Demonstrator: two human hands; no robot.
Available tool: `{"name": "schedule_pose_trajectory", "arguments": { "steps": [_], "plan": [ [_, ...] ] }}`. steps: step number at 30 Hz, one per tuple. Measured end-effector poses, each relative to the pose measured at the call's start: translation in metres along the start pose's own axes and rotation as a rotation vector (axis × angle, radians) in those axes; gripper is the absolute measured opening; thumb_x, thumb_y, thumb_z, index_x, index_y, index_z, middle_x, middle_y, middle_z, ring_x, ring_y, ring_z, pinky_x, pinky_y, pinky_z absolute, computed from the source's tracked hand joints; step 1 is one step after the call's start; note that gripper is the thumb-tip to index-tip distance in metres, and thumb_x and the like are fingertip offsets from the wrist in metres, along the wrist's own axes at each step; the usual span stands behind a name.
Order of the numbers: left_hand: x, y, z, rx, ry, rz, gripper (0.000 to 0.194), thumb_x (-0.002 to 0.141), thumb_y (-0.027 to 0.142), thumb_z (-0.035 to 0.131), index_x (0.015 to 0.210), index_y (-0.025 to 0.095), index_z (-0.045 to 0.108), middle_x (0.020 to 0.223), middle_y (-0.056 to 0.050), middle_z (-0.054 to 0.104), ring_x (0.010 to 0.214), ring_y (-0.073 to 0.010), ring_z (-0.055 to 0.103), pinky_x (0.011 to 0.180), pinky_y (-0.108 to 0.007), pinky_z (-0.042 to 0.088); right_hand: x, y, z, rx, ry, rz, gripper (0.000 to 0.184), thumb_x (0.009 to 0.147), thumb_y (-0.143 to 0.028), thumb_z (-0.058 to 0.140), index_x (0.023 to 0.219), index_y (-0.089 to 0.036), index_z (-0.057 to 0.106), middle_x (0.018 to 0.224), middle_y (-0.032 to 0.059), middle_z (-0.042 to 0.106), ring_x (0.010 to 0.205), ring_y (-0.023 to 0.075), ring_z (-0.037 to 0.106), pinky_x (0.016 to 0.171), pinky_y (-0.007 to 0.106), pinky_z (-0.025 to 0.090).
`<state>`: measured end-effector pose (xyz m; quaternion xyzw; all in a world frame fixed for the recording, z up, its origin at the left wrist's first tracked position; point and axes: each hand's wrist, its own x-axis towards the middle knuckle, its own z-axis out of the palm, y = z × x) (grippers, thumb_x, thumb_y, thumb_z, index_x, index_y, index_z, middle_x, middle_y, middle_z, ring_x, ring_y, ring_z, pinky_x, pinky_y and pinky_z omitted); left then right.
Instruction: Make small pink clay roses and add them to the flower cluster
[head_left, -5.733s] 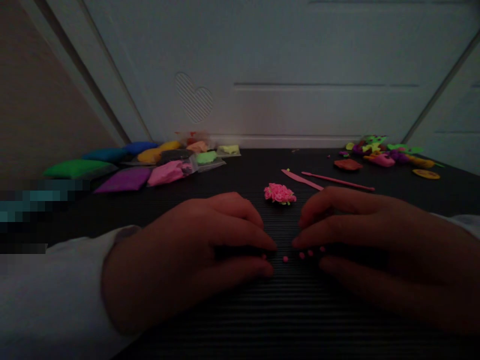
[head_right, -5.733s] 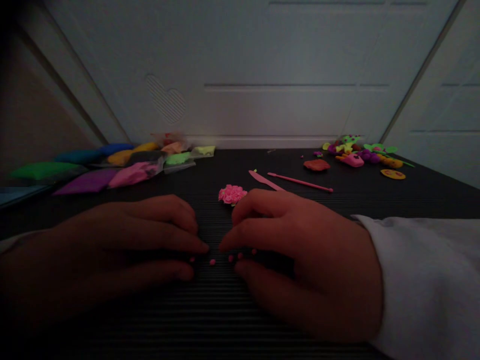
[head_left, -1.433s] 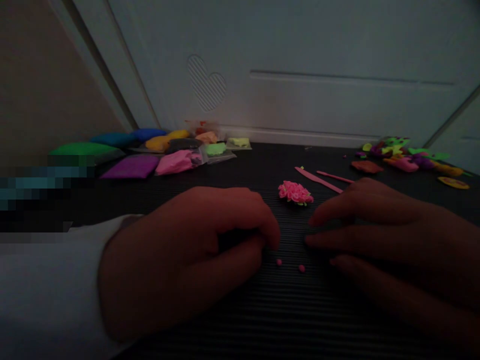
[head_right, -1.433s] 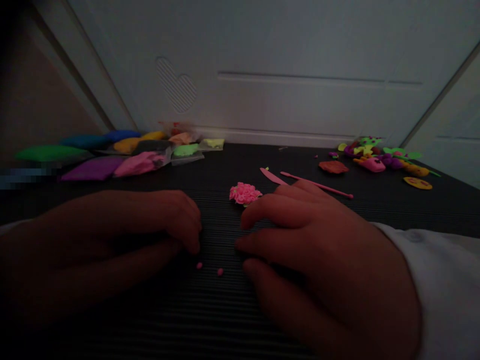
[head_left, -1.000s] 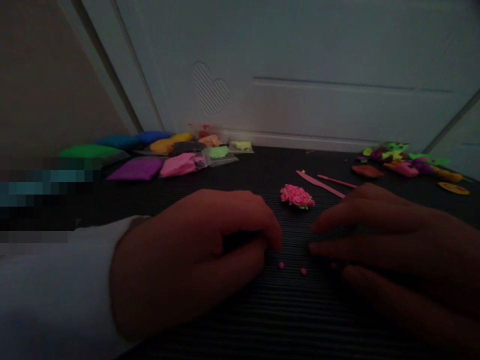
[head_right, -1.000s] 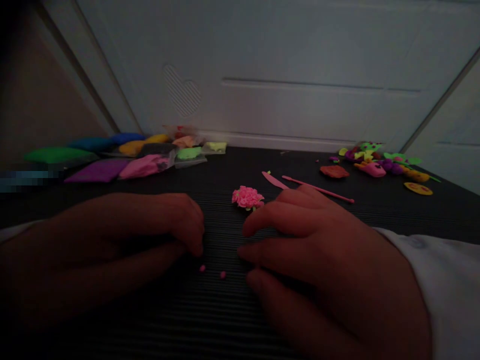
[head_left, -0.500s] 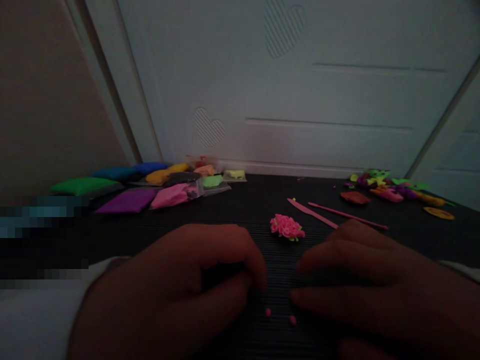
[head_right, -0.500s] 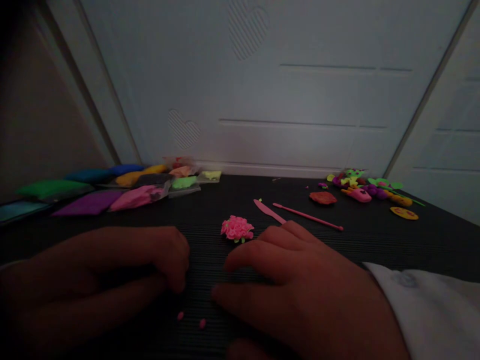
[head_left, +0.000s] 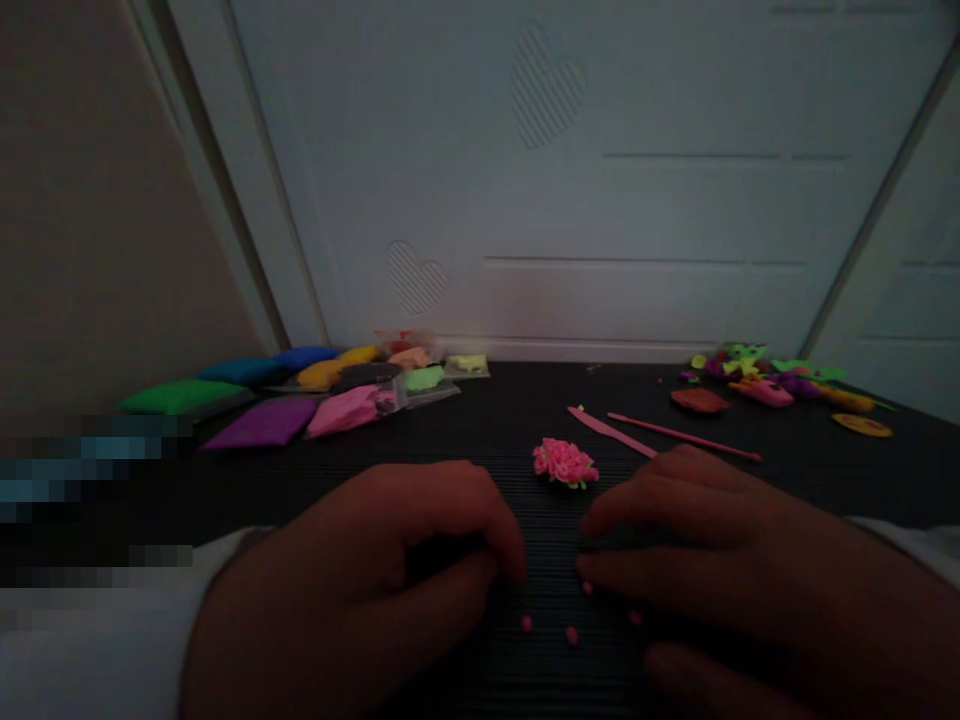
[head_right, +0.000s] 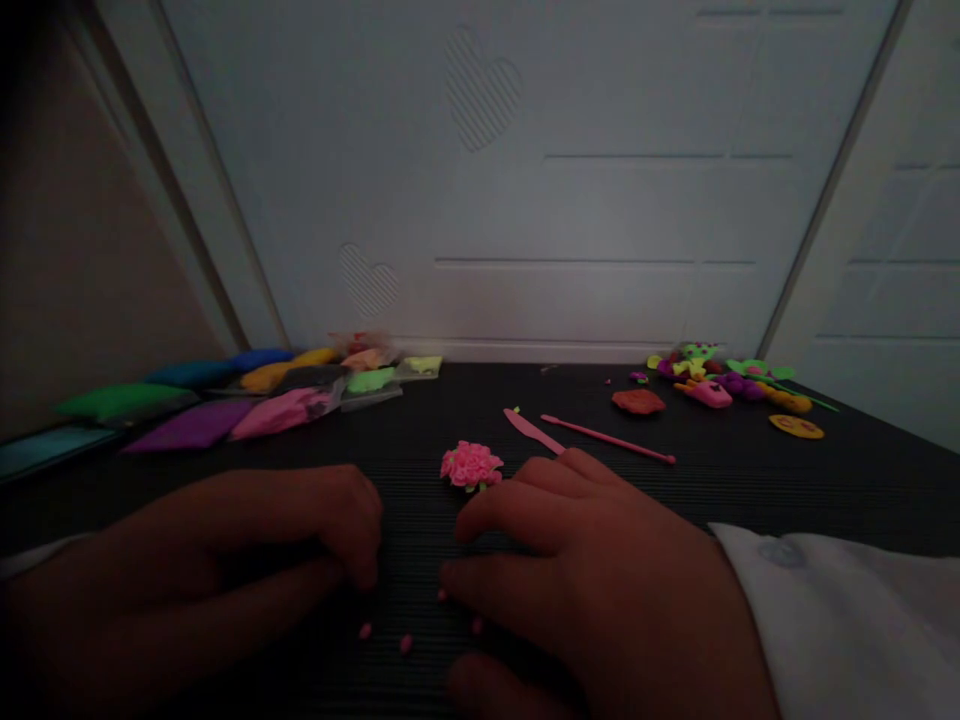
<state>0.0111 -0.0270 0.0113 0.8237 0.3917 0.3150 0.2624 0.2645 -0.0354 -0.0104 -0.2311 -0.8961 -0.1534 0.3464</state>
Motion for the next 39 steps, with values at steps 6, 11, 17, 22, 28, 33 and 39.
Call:
{"name": "schedule_pose_trajectory", "arguments": {
  "steps": [6,11,17,22,28,33,39],
  "plan": [
    [0.002,-0.001,-0.003,0.004,-0.026,0.033,0.031,0.08,0.005,0.055,0.075,0.03,0.072,0.075,0.016,0.071,0.07,-0.0033,0.063,0.069,-0.011,0.046,0.0,-0.01,-0.001,0.088,0.046,0.115,0.022,0.093,-0.017,0.058,0.1,-0.026,0.077,0.1,-0.0006,0.081,0.087,0.0188,0.075,0.072,0.035,0.058],
    [0.003,-0.003,-0.002,0.026,-0.018,0.053,0.029,0.081,0.007,0.055,0.076,0.03,0.072,0.076,0.015,0.071,0.07,-0.0038,0.064,0.068,-0.012,0.046,0.0,-0.011,-0.005,0.175,-0.006,0.163,0.029,0.084,-0.011,0.06,0.1,-0.026,0.079,0.101,-0.0002,0.08,0.086,0.0185,0.073,0.071,0.033,0.055],
    [0.003,-0.002,-0.004,0.028,-0.03,0.069,0.03,0.08,0.006,0.054,0.076,0.03,0.072,0.076,0.015,0.07,0.069,-0.0039,0.064,0.068,-0.012,0.046,0.0,-0.009,-0.006,0.23,-0.034,0.139,0.026,0.09,-0.015,0.062,0.105,-0.027,0.079,0.105,0.0,0.08,0.086,0.0183,0.072,0.073,0.034,0.055],
    [0.003,-0.004,-0.004,0.033,-0.034,0.07,0.028,0.081,0.008,0.054,0.077,0.03,0.071,0.076,0.016,0.07,0.071,-0.0031,0.063,0.068,-0.012,0.045,0.0,-0.009,-0.007,0.239,-0.063,0.14,0.026,0.089,-0.016,0.062,0.103,-0.029,0.08,0.105,0.0001,0.079,0.085,0.0193,0.071,0.074,0.033,0.054],
    [0.004,-0.006,-0.003,0.032,-0.051,0.08,0.027,0.082,0.009,0.054,0.077,0.029,0.072,0.076,0.014,0.07,0.071,-0.0041,0.064,0.068,-0.014,0.045,0.004,-0.01,-0.011,0.203,-0.116,0.157,0.026,0.088,-0.013,0.061,0.102,-0.024,0.08,0.107,0.0015,0.079,0.088,0.0184,0.071,0.084,0.036,0.055],
    [0.005,-0.004,-0.005,0.035,-0.066,0.07,0.027,0.081,0.008,0.055,0.075,0.028,0.072,0.076,0.013,0.071,0.07,-0.0055,0.064,0.067,-0.015,0.046,0.005,-0.009,-0.013,0.224,-0.152,0.154,0.028,0.088,-0.012,0.062,0.105,-0.024,0.08,0.111,0.0,0.078,0.092,0.0174,0.07,0.086,0.035,0.055],
    [0.006,-0.005,-0.007,0.045,-0.095,0.057,0.025,0.083,0.012,0.054,0.077,0.028,0.073,0.078,0.012,0.072,0.074,-0.0068,0.067,0.07,-0.017,0.047,0.006,-0.012,-0.013,0.244,-0.164,0.201,0.031,0.086,-0.009,0.058,0.104,-0.022,0.08,0.111,0.003,0.079,0.096,0.0185,0.071,0.084,0.033,0.056]
  ]
}}
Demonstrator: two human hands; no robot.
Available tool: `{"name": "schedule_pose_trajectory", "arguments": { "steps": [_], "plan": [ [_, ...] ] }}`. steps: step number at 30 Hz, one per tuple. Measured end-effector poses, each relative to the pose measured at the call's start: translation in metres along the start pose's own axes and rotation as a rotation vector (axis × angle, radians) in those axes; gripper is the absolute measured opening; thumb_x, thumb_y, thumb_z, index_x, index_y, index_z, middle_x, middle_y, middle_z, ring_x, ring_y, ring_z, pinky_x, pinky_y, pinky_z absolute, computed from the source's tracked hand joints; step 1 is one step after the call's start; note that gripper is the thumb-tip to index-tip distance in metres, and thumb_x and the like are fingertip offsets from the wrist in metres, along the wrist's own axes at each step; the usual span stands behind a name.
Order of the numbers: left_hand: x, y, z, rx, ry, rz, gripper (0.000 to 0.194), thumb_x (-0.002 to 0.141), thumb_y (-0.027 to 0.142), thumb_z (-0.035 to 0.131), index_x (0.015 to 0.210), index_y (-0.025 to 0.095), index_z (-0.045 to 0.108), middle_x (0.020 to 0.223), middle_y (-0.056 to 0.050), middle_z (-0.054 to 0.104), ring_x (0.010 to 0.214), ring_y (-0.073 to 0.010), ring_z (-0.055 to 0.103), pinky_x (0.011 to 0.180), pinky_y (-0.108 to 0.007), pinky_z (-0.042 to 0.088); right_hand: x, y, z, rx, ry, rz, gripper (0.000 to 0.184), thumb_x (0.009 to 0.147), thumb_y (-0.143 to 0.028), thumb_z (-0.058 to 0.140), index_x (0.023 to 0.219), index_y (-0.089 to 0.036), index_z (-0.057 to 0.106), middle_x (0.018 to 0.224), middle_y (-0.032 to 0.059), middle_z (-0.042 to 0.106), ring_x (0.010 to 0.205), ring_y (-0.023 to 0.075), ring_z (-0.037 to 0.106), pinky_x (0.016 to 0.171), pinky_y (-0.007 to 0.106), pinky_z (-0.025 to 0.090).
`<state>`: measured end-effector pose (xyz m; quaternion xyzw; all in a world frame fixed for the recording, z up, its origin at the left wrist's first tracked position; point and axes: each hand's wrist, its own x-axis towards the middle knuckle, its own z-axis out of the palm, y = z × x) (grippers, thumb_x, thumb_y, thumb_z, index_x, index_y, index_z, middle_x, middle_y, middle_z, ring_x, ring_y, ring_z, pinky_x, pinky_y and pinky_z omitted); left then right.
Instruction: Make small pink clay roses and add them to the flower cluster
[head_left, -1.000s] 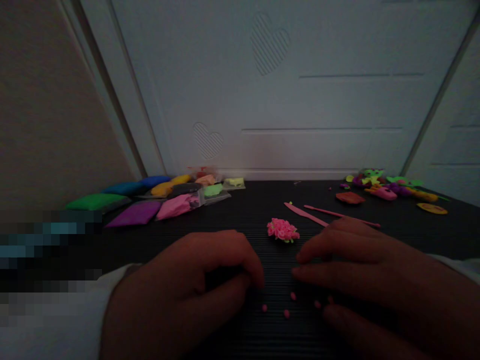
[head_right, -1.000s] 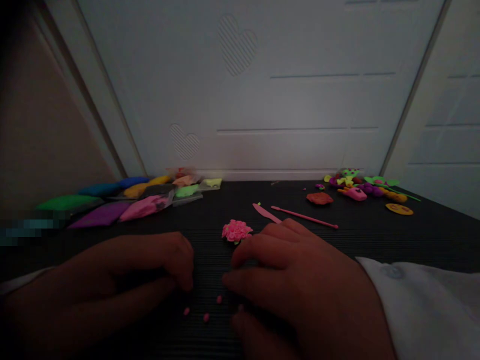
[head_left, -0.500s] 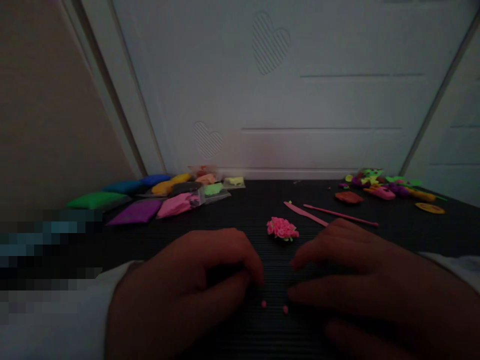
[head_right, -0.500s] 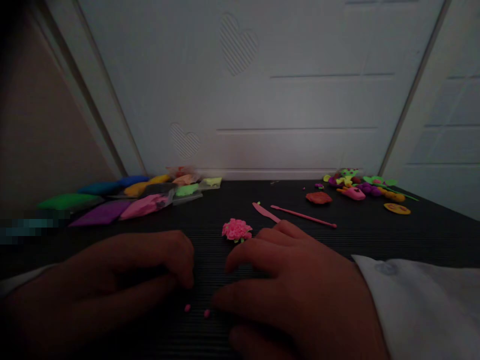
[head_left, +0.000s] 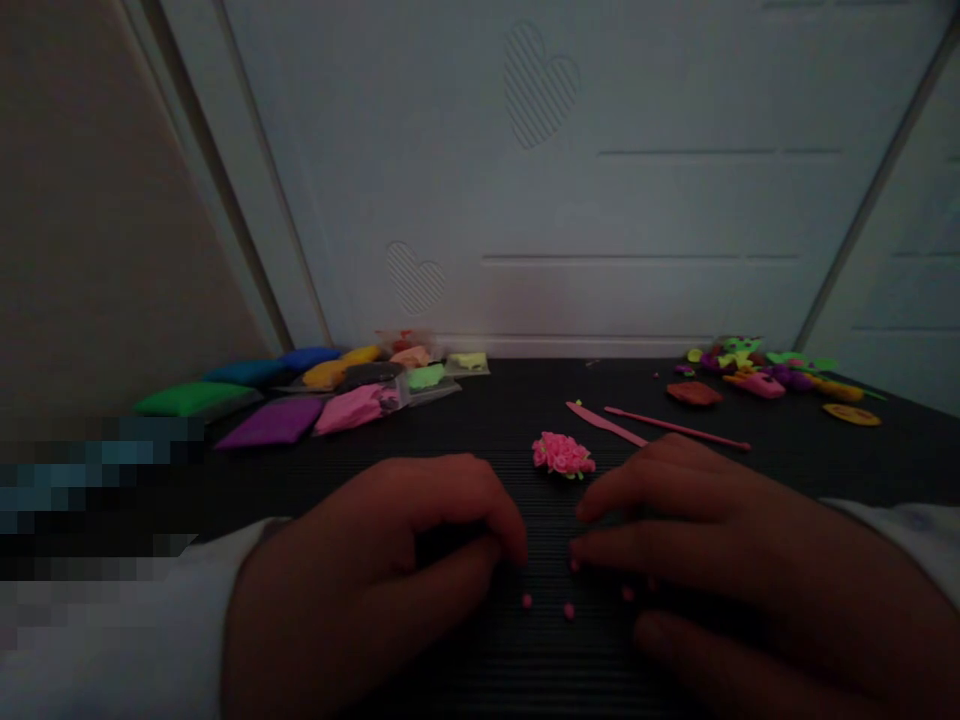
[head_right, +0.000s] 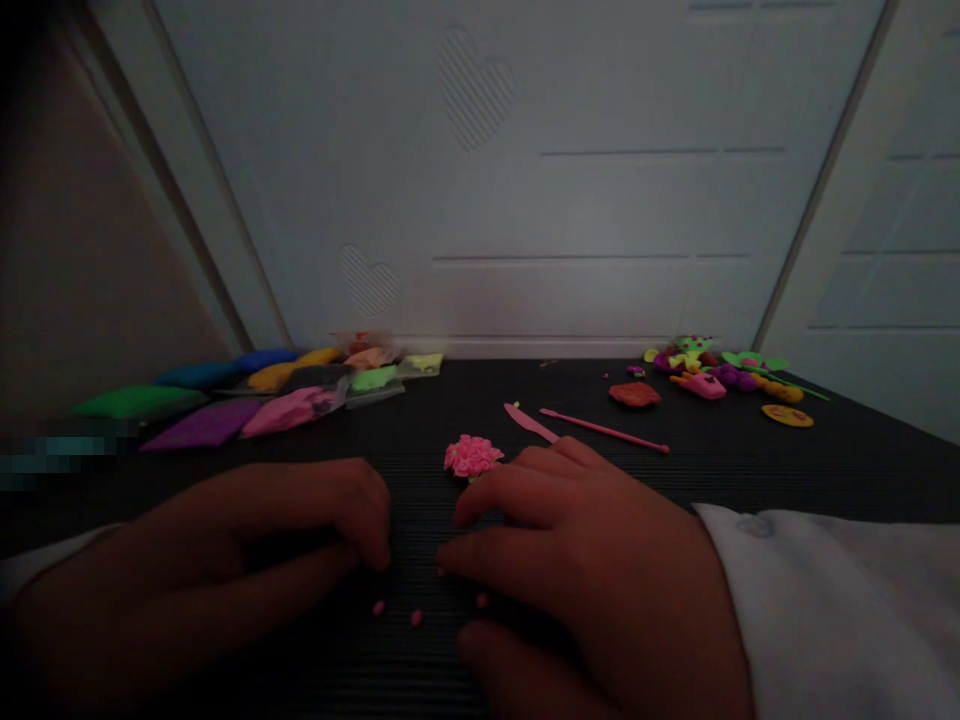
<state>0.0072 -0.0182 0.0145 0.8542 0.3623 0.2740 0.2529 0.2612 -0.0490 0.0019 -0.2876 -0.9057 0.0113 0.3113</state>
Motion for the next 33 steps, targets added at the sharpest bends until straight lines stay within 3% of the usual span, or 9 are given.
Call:
{"name": "schedule_pose_trajectory", "arguments": {
  "steps": [5,11,14,21,25,28,33],
  "plan": [
    [0.0007,-0.0004,-0.0012,-0.017,-0.017,0.033,0.026,0.083,0.011,0.055,0.077,0.028,0.073,0.078,0.012,0.072,0.072,-0.0063,0.066,0.07,-0.015,0.047,-0.0003,0.0,0.0015,0.048,0.051,0.023,0.033,0.084,-0.007,0.059,0.107,-0.022,0.078,0.109,-0.0021,0.079,0.098,0.014,0.071,0.081,0.028,0.054],
    [0.0005,0.0013,-0.0001,-0.002,0.013,0.035,0.025,0.083,0.01,0.055,0.076,0.027,0.072,0.075,0.012,0.071,0.069,-0.0059,0.065,0.066,-0.015,0.046,-0.0009,0.0033,-0.0034,-0.017,-0.069,-0.025,0.045,0.083,-0.011,0.063,0.122,-0.03,0.076,0.12,-0.001,0.074,0.101,0.0175,0.069,0.087,0.035,0.053],
    [0.0013,0.0018,-0.0008,0.004,-0.001,0.019,0.024,0.083,0.011,0.056,0.076,0.026,0.073,0.076,0.01,0.072,0.07,-0.0086,0.066,0.066,-0.018,0.047,-0.0004,0.0025,-0.0036,-0.019,-0.09,-0.011,0.041,0.086,-0.013,0.063,0.121,-0.028,0.077,0.122,0.0024,0.074,0.106,0.0204,0.069,0.087,0.037,0.054],
    [0.0016,0.0005,-0.0021,0.012,-0.012,0.033,0.026,0.083,0.01,0.054,0.077,0.027,0.073,0.076,0.011,0.071,0.071,-0.0073,0.066,0.068,-0.017,0.048,-0.0006,0.0004,0.0004,-0.002,0.046,0.053,0.029,0.086,-0.009,0.058,0.098,-0.024,0.08,0.107,-0.0024,0.078,0.096,0.0152,0.07,0.082,0.031,0.053],
    [0.0011,0.0009,-0.0013,0.0,-0.015,0.032,0.025,0.084,0.011,0.055,0.076,0.028,0.072,0.076,0.012,0.071,0.07,-0.0066,0.065,0.067,-0.017,0.047,-0.0007,0.0,-0.0001,-0.007,-0.002,0.006,0.033,0.085,-0.01,0.06,0.106,-0.026,0.08,0.111,-0.0014,0.077,0.098,0.0166,0.07,0.084,0.034,0.053],
    [0.0006,0.0017,-0.0008,0.013,-0.008,0.005,0.025,0.084,0.013,0.054,0.076,0.028,0.072,0.076,0.012,0.071,0.071,-0.007,0.066,0.067,-0.018,0.047,-0.0005,-0.0022,0.0008,-0.017,0.024,0.056,0.033,0.087,-0.011,0.058,0.106,-0.025,0.081,0.11,-0.0006,0.078,0.099,0.0176,0.07,0.084,0.035,0.053],
    [0.0004,0.0009,-0.0004,0.001,-0.009,0.017,0.027,0.083,0.011,0.053,0.076,0.028,0.073,0.076,0.012,0.071,0.071,-0.0058,0.066,0.068,-0.016,0.047,-0.0018,-0.0022,0.0021,0.047,0.081,0.073,0.033,0.084,-0.007,0.06,0.104,-0.024,0.08,0.104,-0.0042,0.079,0.096,0.0122,0.07,0.082,0.025,0.054]
  ]
}}
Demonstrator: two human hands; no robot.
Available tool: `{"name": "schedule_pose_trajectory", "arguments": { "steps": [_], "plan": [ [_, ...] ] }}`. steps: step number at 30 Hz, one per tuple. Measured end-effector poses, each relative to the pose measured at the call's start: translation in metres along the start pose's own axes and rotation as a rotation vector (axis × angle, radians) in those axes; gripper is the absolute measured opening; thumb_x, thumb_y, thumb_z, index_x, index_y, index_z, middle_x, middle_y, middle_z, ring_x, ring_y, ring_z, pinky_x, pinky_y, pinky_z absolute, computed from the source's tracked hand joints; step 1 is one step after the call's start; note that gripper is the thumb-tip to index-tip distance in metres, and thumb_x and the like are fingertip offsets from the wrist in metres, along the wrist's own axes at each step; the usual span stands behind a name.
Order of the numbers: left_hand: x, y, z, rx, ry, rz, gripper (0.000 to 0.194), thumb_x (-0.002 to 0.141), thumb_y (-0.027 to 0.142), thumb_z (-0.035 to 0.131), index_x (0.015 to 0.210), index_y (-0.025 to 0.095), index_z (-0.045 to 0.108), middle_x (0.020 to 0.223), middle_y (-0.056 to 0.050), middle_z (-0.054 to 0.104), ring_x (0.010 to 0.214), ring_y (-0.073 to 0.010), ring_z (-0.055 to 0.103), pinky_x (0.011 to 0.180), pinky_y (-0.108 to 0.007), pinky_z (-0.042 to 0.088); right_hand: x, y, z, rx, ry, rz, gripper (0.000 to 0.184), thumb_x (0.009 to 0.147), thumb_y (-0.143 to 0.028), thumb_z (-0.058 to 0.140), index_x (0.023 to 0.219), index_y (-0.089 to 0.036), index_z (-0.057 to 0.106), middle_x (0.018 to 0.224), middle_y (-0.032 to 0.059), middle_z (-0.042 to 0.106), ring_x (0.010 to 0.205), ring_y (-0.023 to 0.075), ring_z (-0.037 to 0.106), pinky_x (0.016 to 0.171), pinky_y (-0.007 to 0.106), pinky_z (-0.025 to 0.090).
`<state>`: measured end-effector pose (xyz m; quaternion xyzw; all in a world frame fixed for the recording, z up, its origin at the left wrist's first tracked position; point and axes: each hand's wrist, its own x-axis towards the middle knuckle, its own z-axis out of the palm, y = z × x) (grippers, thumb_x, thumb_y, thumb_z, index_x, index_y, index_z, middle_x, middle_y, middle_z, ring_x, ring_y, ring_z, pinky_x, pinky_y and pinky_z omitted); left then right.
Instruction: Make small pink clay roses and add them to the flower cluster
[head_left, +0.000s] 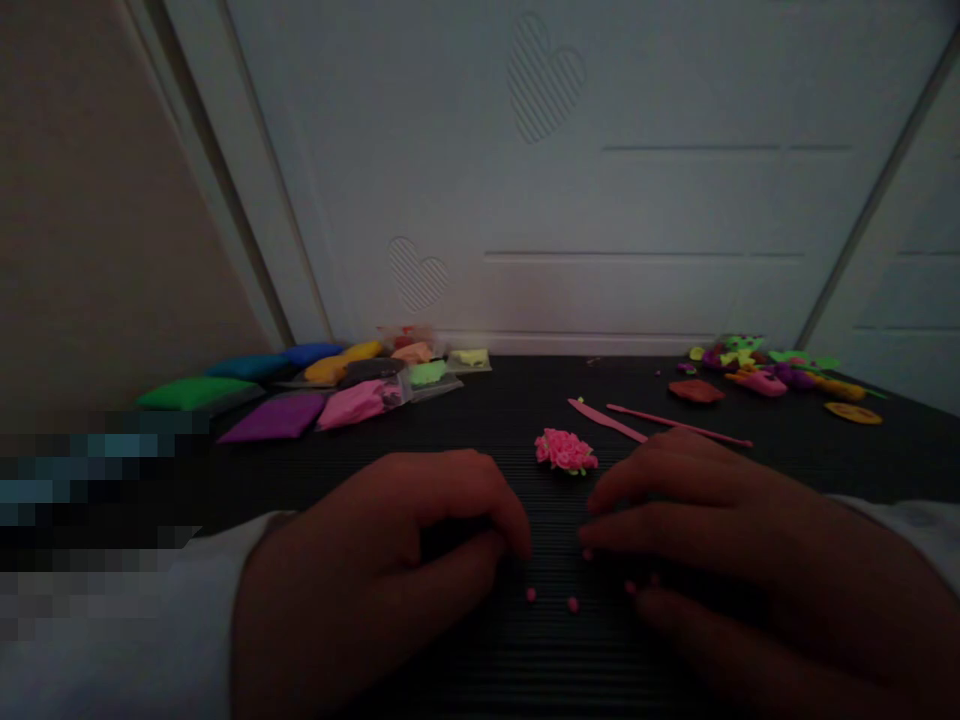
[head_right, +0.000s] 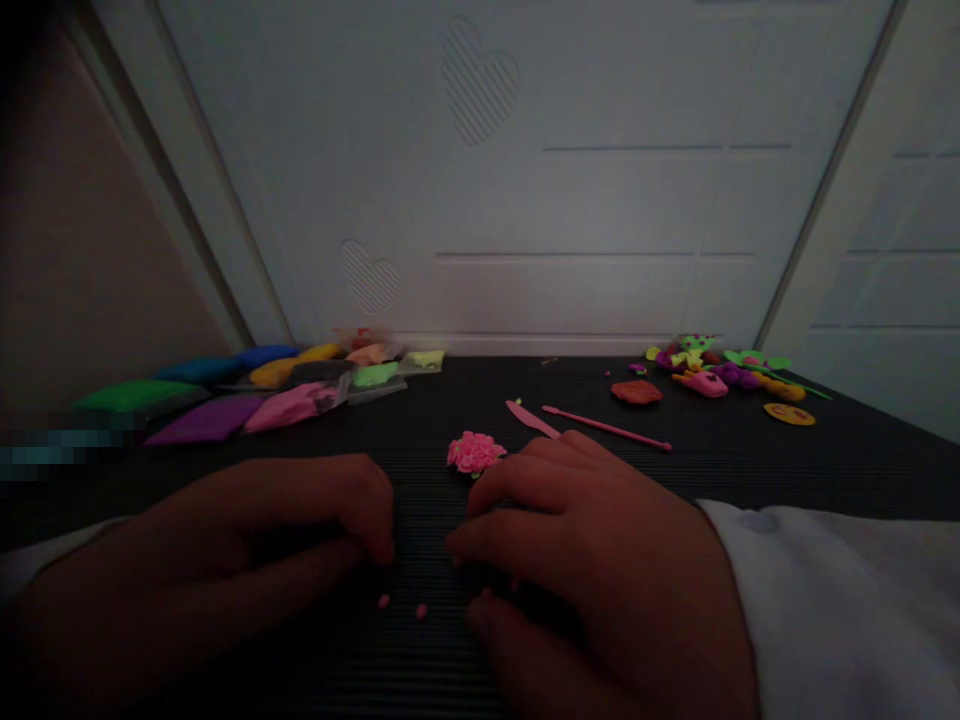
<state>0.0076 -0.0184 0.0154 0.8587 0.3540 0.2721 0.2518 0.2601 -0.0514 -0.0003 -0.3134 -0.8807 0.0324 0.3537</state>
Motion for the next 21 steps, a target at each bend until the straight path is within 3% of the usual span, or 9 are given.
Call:
{"name": "schedule_pose_trajectory", "arguments": {
  "steps": [6,11,16,21],
  "plan": [
    [0.0,-0.002,0.002,-0.016,0.033,0.037,0.027,0.082,0.009,0.054,0.077,0.028,0.072,0.075,0.014,0.069,0.07,-0.0044,0.063,0.067,-0.014,0.045,-0.003,0.006,-0.008,0.004,0.047,-0.031,0.037,0.077,-0.004,0.052,0.092,-0.027,0.077,0.102,-0.0052,0.076,0.09,0.0089,0.07,0.072,0.019,0.054],
    [-0.002,-0.002,0.003,-0.028,0.039,0.022,0.026,0.084,0.01,0.054,0.075,0.028,0.07,0.076,0.015,0.068,0.07,-0.0035,0.062,0.068,-0.013,0.044,-0.002,0.007,-0.013,-0.005,-0.023,-0.069,0.037,0.078,-0.008,0.047,0.088,-0.026,0.078,0.104,-0.0049,0.075,0.093,0.0089,0.07,0.064,0.02,0.052],
    [-0.002,-0.002,0.003,-0.025,0.044,0.021,0.027,0.085,0.011,0.053,0.077,0.029,0.071,0.076,0.015,0.069,0.071,-0.0033,0.062,0.068,-0.013,0.044,0.001,0.005,-0.013,-0.091,-0.025,-0.107,0.038,0.079,-0.006,0.047,0.089,-0.024,0.078,0.1,-0.0063,0.076,0.089,0.0078,0.069,0.072,0.021,0.055],
    [-0.001,-0.006,0.003,-0.03,0.023,0.046,0.026,0.084,0.011,0.053,0.078,0.029,0.071,0.077,0.015,0.069,0.071,-0.0036,0.063,0.068,-0.013,0.045,0.001,0.005,-0.013,-0.085,-0.058,-0.122,0.037,0.078,-0.006,0.046,0.087,-0.024,0.077,0.099,-0.0045,0.076,0.087,0.0093,0.069,0.07,0.023,0.055]
  ]
}}
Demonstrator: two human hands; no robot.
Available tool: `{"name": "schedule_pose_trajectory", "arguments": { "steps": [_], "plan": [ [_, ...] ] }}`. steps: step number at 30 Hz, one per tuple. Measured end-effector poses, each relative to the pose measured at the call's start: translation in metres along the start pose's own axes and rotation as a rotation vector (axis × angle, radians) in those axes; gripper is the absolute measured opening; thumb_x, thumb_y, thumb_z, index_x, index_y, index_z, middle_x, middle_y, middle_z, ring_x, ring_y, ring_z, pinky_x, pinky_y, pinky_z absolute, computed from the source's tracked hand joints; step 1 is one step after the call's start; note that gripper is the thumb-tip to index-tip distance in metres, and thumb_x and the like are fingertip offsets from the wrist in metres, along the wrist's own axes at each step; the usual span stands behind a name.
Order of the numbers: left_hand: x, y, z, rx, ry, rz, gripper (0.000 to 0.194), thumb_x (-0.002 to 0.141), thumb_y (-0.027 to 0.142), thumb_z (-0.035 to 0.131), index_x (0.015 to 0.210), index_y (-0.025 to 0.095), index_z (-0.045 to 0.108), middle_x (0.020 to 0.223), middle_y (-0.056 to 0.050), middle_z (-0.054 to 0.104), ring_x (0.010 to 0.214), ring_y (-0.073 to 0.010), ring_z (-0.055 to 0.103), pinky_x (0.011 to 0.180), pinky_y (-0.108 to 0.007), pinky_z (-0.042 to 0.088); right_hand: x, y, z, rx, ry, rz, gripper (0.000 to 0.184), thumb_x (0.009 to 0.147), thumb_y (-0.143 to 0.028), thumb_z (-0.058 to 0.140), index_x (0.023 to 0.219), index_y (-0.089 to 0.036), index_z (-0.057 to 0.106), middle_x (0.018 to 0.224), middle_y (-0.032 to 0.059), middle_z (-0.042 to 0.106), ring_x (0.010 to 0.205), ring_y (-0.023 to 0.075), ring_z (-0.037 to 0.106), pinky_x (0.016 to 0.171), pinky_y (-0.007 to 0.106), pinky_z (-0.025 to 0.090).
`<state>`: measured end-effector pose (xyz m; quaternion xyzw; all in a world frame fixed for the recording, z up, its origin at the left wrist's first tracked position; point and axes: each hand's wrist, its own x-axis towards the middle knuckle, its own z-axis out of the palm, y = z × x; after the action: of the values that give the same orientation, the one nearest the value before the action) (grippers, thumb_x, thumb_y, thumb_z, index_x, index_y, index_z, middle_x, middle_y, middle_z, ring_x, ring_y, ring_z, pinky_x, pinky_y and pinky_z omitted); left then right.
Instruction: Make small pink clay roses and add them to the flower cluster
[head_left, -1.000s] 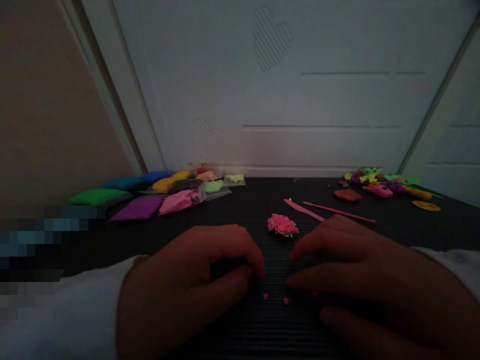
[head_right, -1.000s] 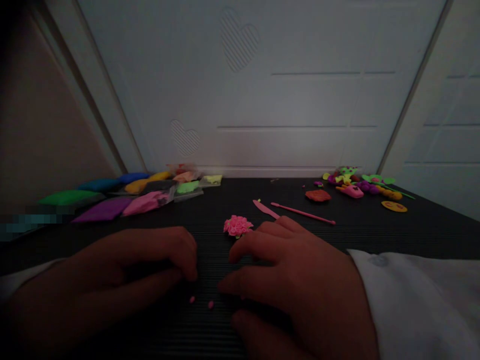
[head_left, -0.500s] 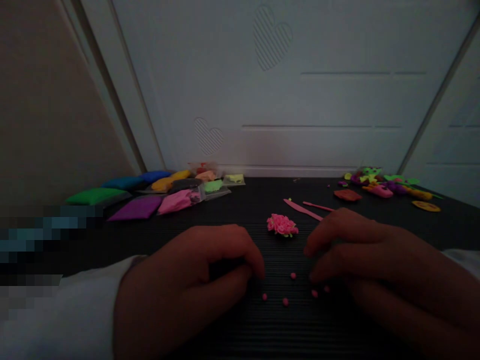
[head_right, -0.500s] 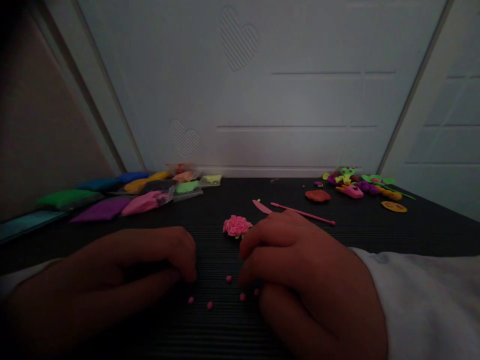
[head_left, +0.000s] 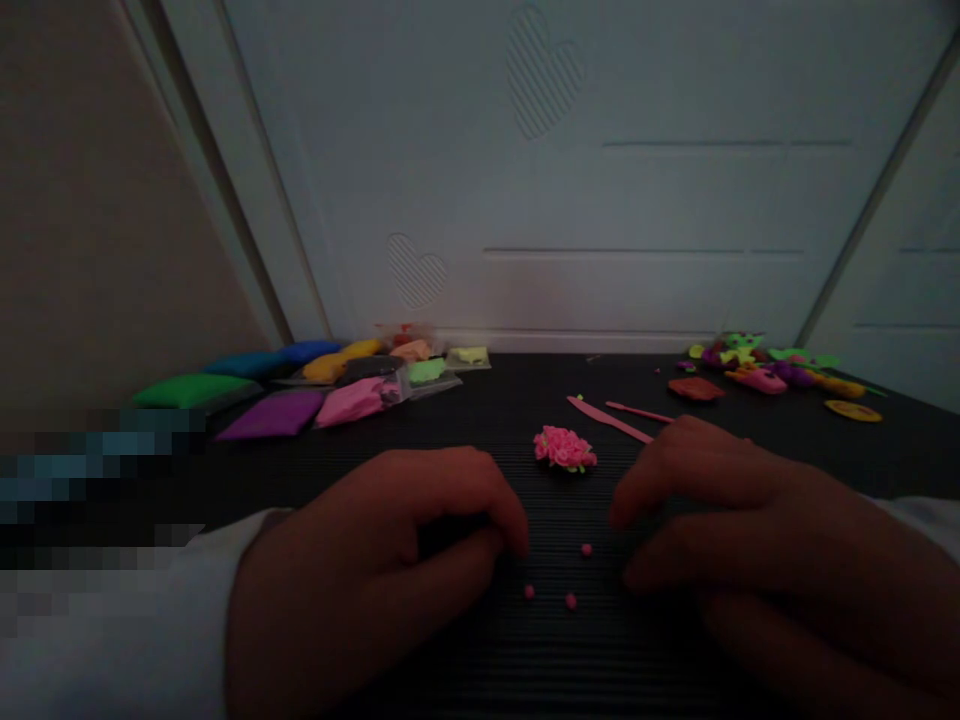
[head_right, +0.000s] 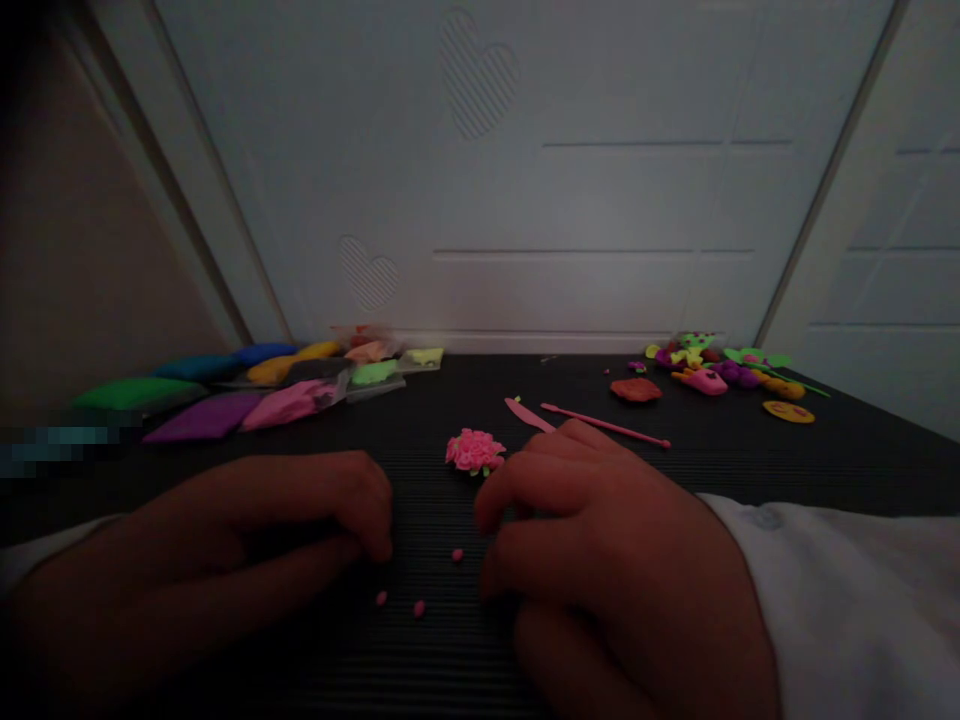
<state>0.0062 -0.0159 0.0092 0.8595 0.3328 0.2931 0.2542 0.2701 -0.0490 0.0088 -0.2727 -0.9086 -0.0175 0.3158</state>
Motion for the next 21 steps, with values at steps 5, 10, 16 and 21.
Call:
{"name": "schedule_pose_trajectory", "arguments": {
  "steps": [5,10,16,21],
  "plan": [
    [-0.0006,-0.0005,-0.0003,0.005,0.008,0.009,0.026,0.084,0.011,0.053,0.078,0.029,0.071,0.077,0.015,0.069,0.072,-0.0034,0.063,0.068,-0.014,0.045,-0.0001,-0.0008,-0.0001,-0.046,0.003,0.004,0.042,0.08,-0.005,0.046,0.094,-0.024,0.08,0.098,-0.0028,0.077,0.086,0.0119,0.069,0.071,0.027,0.056],
    [-0.001,-0.0002,0.0002,0.001,0.014,0.02,0.027,0.084,0.009,0.053,0.078,0.029,0.071,0.077,0.015,0.069,0.071,-0.0029,0.064,0.068,-0.013,0.045,0.0008,0.0005,-0.0015,-0.005,-0.017,-0.018,0.038,0.078,-0.005,0.045,0.087,-0.021,0.079,0.096,-0.0014,0.076,0.084,0.0116,0.069,0.07,0.026,0.055],
    [-0.001,0.0016,-0.0002,0.007,0.005,-0.016,0.026,0.084,0.012,0.053,0.077,0.029,0.071,0.077,0.015,0.069,0.072,-0.0033,0.064,0.069,-0.014,0.045,-0.0006,0.0007,0.0009,0.006,-0.018,-0.018,0.043,0.079,-0.004,0.045,0.098,-0.022,0.079,0.098,-0.0013,0.076,0.086,0.0125,0.068,0.072,0.027,0.055],
    [-0.0009,0.0045,0.0006,0.016,0.026,-0.045,0.026,0.084,0.012,0.054,0.076,0.03,0.071,0.076,0.015,0.07,0.071,-0.0036,0.064,0.068,-0.015,0.045,-0.0054,0.0033,0.0064,0.104,0.079,0.089,0.033,0.083,-0.007,0.048,0.09,-0.025,0.074,0.096,-0.0058,0.072,0.088,0.0053,0.066,0.066,0.017,0.05]
  ]
}}
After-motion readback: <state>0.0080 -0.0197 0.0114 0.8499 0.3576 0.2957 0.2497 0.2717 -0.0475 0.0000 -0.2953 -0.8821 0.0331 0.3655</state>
